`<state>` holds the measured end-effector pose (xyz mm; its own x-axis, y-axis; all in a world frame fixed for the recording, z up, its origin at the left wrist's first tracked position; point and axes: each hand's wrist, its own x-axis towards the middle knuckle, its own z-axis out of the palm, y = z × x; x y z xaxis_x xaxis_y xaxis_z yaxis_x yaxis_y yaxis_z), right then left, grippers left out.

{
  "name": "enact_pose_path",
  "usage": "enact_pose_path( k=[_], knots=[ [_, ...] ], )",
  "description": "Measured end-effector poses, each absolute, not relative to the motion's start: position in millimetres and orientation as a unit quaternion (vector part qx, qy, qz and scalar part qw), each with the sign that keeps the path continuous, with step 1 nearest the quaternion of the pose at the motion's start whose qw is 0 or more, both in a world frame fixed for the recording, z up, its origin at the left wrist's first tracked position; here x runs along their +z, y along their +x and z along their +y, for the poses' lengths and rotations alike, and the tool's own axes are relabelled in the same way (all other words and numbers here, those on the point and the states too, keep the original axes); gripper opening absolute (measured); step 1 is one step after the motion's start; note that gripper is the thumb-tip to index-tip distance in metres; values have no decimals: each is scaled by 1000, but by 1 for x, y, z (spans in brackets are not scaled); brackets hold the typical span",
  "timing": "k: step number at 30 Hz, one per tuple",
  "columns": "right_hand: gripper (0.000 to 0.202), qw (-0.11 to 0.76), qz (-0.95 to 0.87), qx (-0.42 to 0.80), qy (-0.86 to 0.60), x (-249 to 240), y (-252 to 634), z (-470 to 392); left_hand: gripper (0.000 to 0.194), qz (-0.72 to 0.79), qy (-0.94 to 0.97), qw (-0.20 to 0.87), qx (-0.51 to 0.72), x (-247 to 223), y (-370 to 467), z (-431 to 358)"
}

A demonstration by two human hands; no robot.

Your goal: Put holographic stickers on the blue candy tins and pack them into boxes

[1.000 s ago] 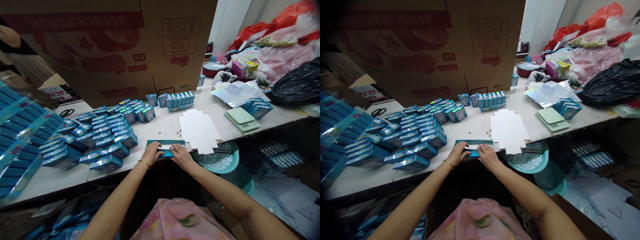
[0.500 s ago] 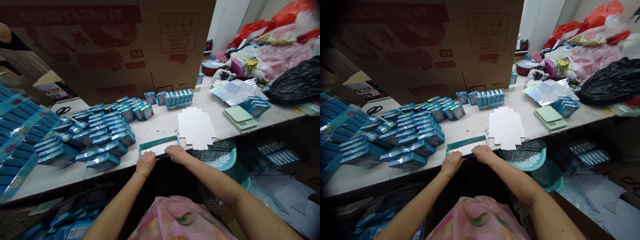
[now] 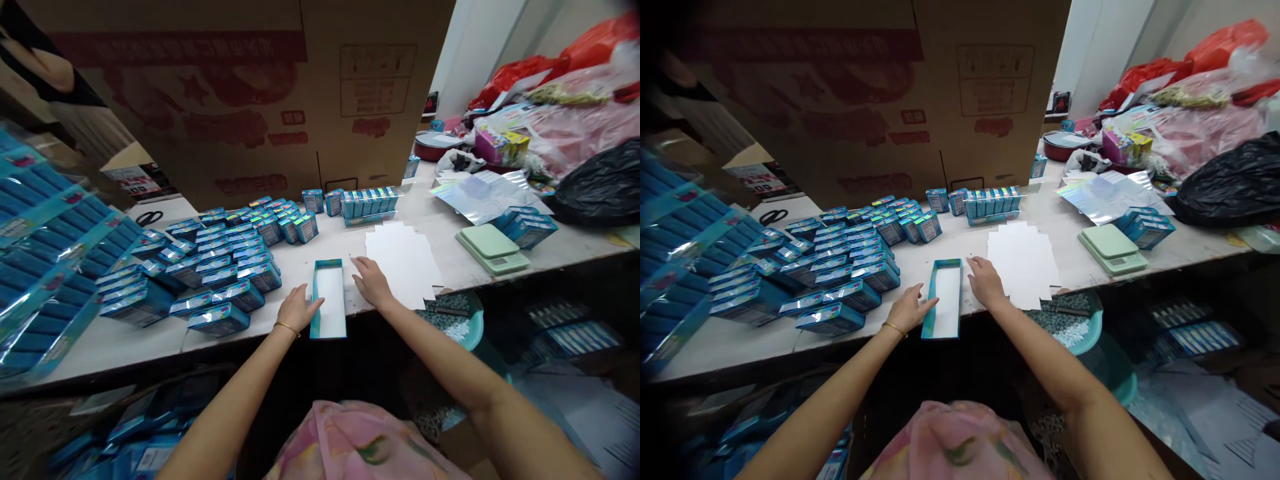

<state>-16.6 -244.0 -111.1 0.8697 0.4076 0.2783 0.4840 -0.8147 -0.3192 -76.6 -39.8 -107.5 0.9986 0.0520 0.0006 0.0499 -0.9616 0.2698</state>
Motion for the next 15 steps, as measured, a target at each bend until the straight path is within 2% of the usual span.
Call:
enact_pose_path(
  k=[3,6,11,13,15],
  knots=[
    [52,225,-106,7,-969,-121,-42,-229,42,81,982,133,-107,-115,-62,-54],
    [54,183,-95,105,-973,-126,-53,-207,32,118,976,117,-141,-114,-55,-69],
    [42,120,-127,114,-978,-118,-40,-191,31,143,971,129,-141,-110,-51,-72],
    [44,118,-142,124,-975,-113,-29,-194,36,144,968,146,-145,-110,-50,-66],
    [55,130,-171,105,-971,-107,-13,-197,48,137,968,173,-118,-110,-49,-57]
  ],
)
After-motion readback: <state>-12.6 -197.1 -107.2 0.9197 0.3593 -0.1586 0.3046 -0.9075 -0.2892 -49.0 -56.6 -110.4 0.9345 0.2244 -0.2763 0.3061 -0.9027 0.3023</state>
